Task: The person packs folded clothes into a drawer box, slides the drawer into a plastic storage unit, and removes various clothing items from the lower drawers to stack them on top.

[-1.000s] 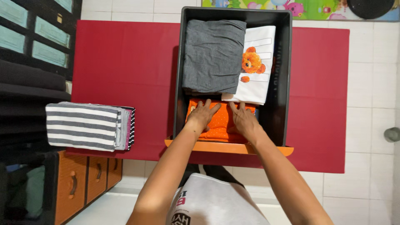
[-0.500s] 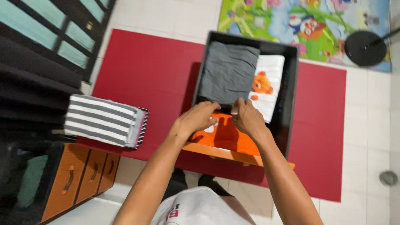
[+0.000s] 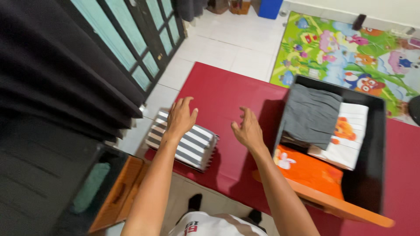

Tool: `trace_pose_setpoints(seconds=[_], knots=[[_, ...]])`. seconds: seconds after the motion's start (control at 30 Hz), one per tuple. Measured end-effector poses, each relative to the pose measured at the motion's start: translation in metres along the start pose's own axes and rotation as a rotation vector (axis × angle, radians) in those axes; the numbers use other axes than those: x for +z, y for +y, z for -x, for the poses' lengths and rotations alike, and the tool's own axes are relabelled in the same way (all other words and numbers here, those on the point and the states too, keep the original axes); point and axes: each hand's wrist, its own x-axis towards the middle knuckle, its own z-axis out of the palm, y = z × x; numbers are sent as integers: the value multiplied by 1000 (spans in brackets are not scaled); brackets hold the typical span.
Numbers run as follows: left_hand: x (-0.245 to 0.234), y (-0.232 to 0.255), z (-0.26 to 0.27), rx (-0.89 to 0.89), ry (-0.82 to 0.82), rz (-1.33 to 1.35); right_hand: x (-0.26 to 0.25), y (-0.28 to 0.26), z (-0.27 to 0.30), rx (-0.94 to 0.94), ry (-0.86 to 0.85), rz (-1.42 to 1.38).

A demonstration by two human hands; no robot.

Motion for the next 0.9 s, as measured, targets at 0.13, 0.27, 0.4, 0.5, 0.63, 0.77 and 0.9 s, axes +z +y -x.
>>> trace_pose_setpoints(seconds=[0.13,0.27,0.4,0.5,0.63,0.77,0.9], knots=[[3,-102,-8,-113,-7,110,82,-22,2,79,44,-81],[22,-187,-6,-208,-110,52,147,-26,14,240,71,-28],[46,-236,-11,-259,-197,178,182,-31,26,436,53,134],[50,-249,-12,-227,-217,339,196,-29,30,502,15,167],[53,-249,-13,-333,-327,450,207,-15,33,466,124,171],[74,-265,-13,-200,-180,470,212,-16,32,583,48,162],[72,-267,-2,79,80,350,217,-25,43,622,56,-209]])
